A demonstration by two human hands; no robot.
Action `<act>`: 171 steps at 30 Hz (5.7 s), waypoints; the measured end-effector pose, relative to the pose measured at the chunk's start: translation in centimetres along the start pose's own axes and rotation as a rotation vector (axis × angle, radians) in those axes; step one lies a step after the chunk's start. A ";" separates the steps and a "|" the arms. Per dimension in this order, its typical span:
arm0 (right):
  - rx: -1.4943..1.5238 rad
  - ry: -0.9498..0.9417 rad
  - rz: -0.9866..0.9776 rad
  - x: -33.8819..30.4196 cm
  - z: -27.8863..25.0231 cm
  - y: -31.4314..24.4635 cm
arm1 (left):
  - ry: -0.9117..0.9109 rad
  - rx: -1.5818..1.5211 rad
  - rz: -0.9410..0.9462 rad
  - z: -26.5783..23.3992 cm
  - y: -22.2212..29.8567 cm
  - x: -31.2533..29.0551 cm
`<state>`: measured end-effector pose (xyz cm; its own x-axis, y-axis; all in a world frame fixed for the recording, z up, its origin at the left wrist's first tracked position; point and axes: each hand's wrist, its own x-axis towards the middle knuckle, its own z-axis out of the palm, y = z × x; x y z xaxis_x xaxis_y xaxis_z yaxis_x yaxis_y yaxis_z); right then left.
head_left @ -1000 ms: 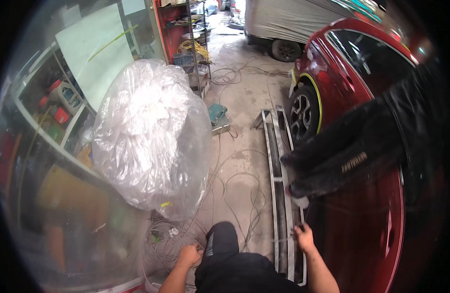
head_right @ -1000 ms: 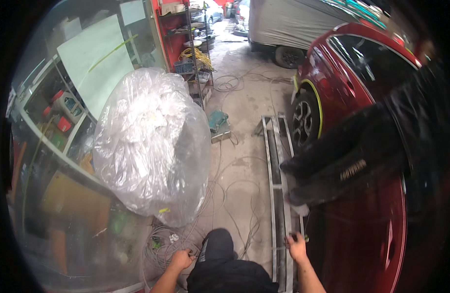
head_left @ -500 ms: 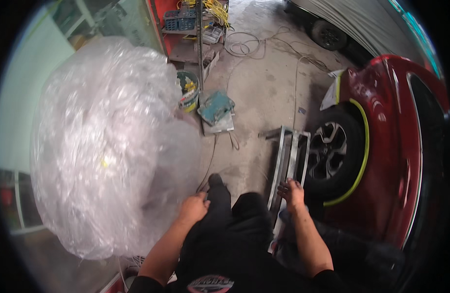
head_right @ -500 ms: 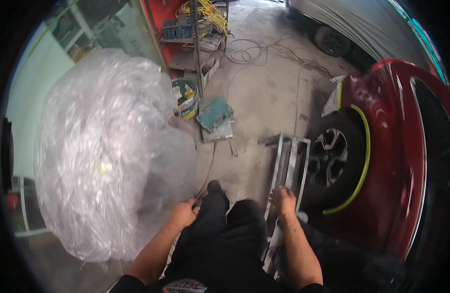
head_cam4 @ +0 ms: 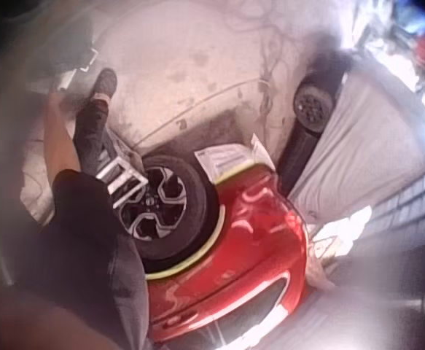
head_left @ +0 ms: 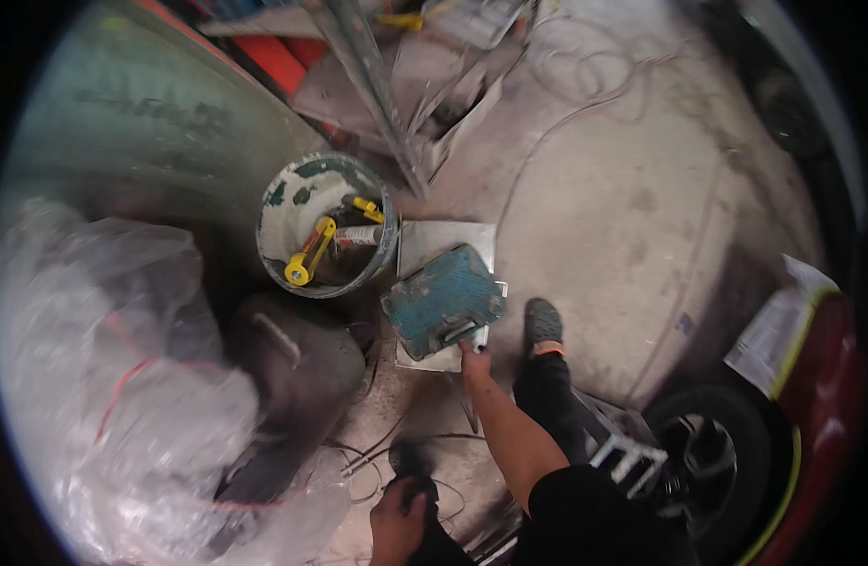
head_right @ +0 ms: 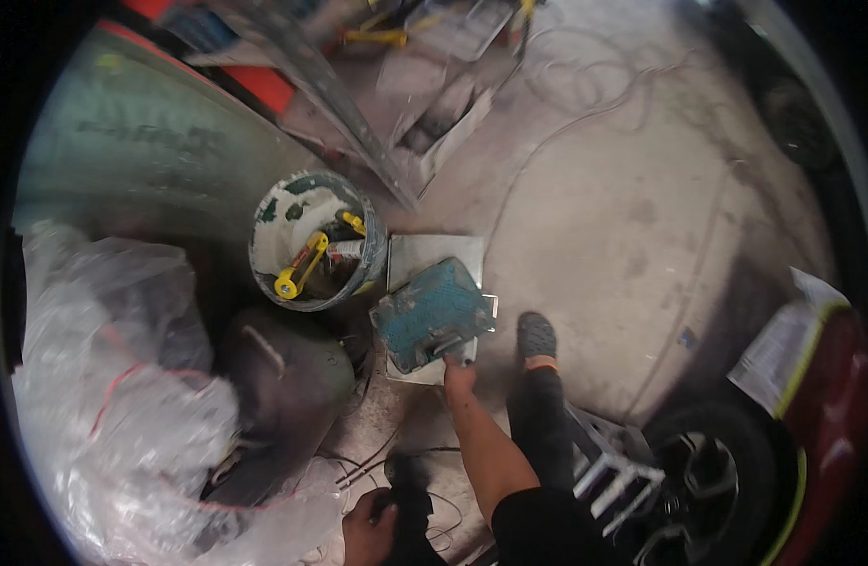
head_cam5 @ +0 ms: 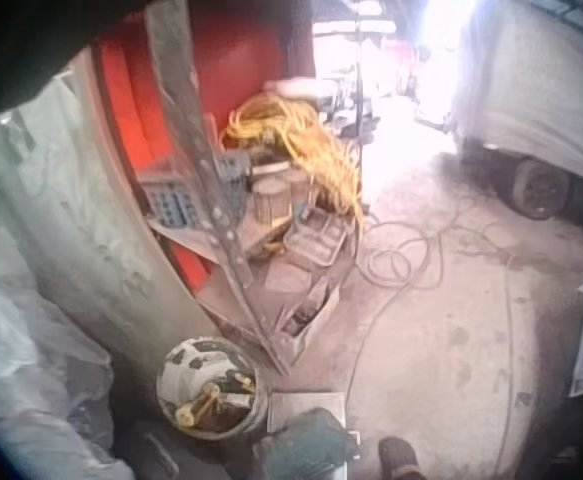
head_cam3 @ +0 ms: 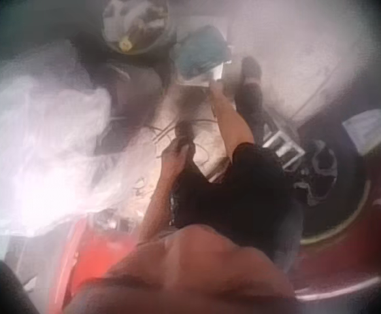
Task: The person sits on the floor and uses a screwdriver to disassemble a small black electrical connector. They then retrieve a pair of pliers from a toolbox and use them to strip the insulation from a yellow wire. The person continues to manipulate the connector and wire, preparing them for connection.
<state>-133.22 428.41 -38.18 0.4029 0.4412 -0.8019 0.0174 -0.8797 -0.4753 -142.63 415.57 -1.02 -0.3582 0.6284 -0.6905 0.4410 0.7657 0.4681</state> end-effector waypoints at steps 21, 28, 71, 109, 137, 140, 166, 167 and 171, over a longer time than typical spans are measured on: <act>0.831 -0.049 0.114 37.6 -30.1 -20.7 | -0.053 0.952 0.195 29.3 8.1 39.5; 0.825 -0.207 0.281 37.9 -22.1 -16.4 | -0.053 -0.231 -0.677 30.9 8.5 40.0; 0.323 -0.369 0.373 2.6 -15.1 -10.1 | -0.149 0.281 0.035 9.9 7.8 32.0; -1.336 -0.753 -0.900 9.1 -1.1 -19.8 | 0.044 0.037 0.003 2.0 4.2 31.3; -0.309 -0.416 -0.475 12.0 -15.2 -9.6 | 0.208 0.063 0.148 8.4 5.1 30.7; -0.679 -0.609 -0.744 11.1 -10.9 -5.8 | 0.217 0.036 0.079 7.1 4.1 31.0; -0.781 -0.614 -0.803 7.6 -0.8 -11.2 | 0.093 0.015 0.014 3.2 3.8 31.4; -0.705 -0.455 -0.607 8.0 -0.2 -11.8 | 0.080 0.000 0.001 3.2 3.8 31.4; -0.998 -0.178 -0.469 11.7 3.5 -12.3 | 0.112 -0.015 0.036 3.7 3.6 31.5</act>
<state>-131.96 445.05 -43.01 0.0284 0.7159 -0.6977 0.8924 -0.3326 -0.3049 -149.26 437.57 -23.14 -0.4323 0.6663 -0.6076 0.4433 0.7438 0.5003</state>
